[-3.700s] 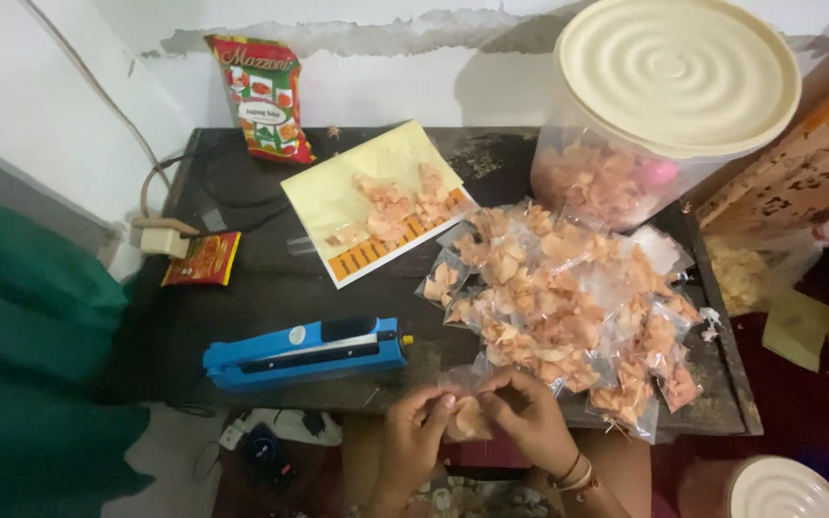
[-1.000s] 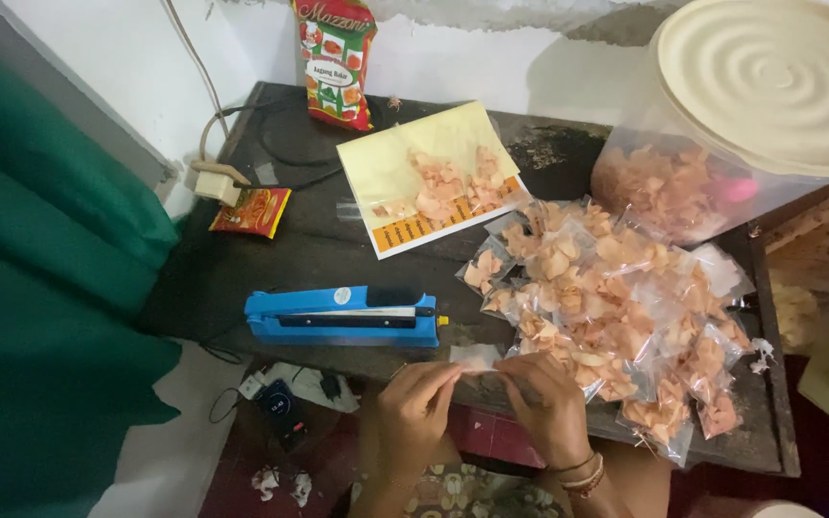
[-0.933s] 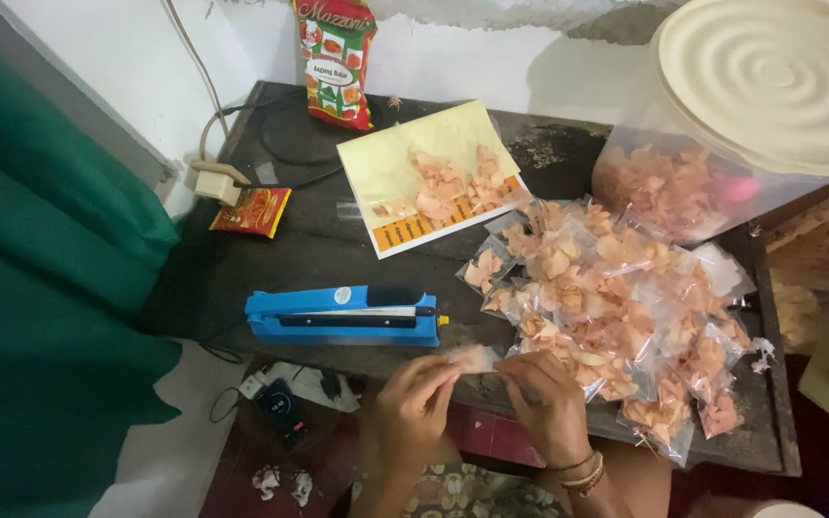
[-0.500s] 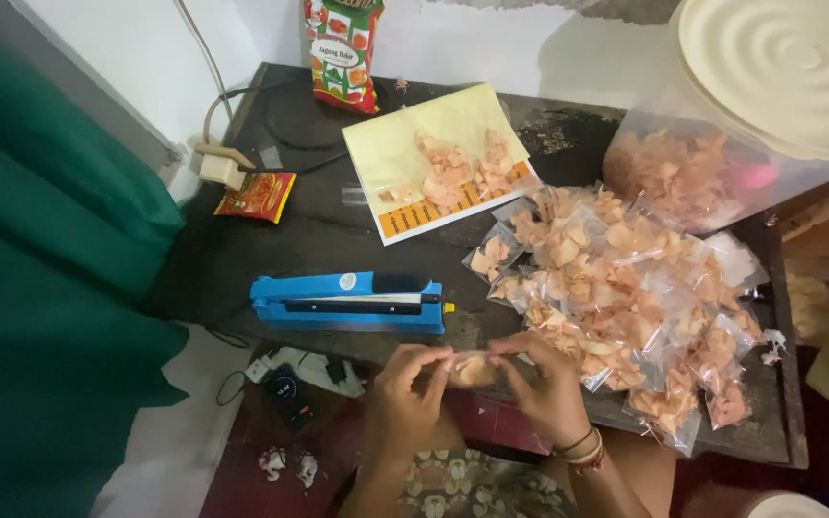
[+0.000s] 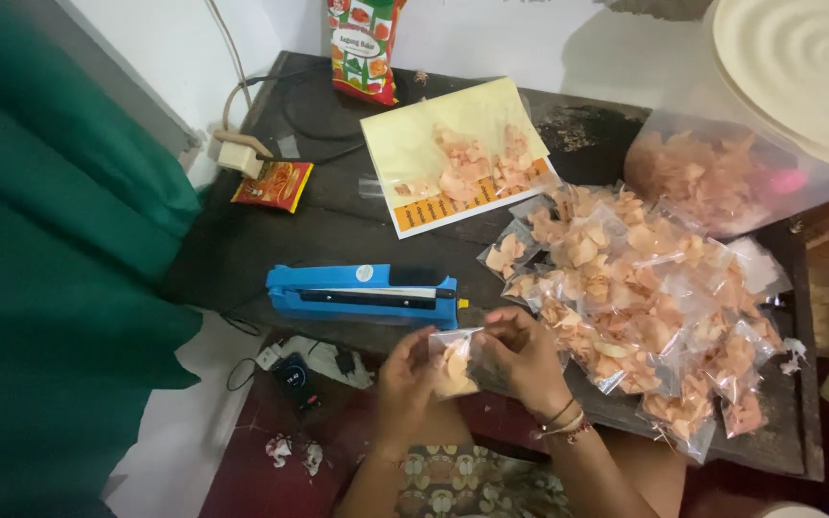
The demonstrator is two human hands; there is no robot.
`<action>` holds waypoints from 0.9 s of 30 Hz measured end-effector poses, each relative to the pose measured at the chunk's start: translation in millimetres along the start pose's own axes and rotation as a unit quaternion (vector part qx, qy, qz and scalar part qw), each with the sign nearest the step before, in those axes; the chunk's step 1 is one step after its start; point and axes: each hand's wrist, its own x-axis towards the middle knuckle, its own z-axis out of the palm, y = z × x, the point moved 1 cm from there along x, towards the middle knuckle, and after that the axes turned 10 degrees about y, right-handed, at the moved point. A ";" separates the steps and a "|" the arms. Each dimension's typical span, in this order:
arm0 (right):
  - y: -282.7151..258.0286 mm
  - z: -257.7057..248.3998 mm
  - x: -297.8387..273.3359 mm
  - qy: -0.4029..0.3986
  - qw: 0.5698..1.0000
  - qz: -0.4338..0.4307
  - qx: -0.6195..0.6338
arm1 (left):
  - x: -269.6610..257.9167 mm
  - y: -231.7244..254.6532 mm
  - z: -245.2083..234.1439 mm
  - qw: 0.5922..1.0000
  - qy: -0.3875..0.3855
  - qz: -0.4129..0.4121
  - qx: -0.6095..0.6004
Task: Filling small plastic bags with food flakes and sealing them using a manual heat sealer.
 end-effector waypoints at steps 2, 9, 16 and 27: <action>2.2 7.0 1.9 -0.008 0.999 0.027 0.026 | 2.9 -12.1 -5.0 0.999 -0.014 -0.024 -0.032; 19.3 31.7 10.3 -0.020 1.000 -0.009 0.011 | 4.5 -13.4 -15.3 0.994 0.067 -0.056 -0.072; 15.6 56.2 9.4 -0.027 0.996 -0.037 -0.082 | 18.3 -25.7 -34.9 0.973 0.116 -0.082 -0.182; -47.6 55.7 11.7 0.032 0.969 -0.173 -0.172 | 66.2 16.9 -52.1 0.962 0.243 -0.116 -0.050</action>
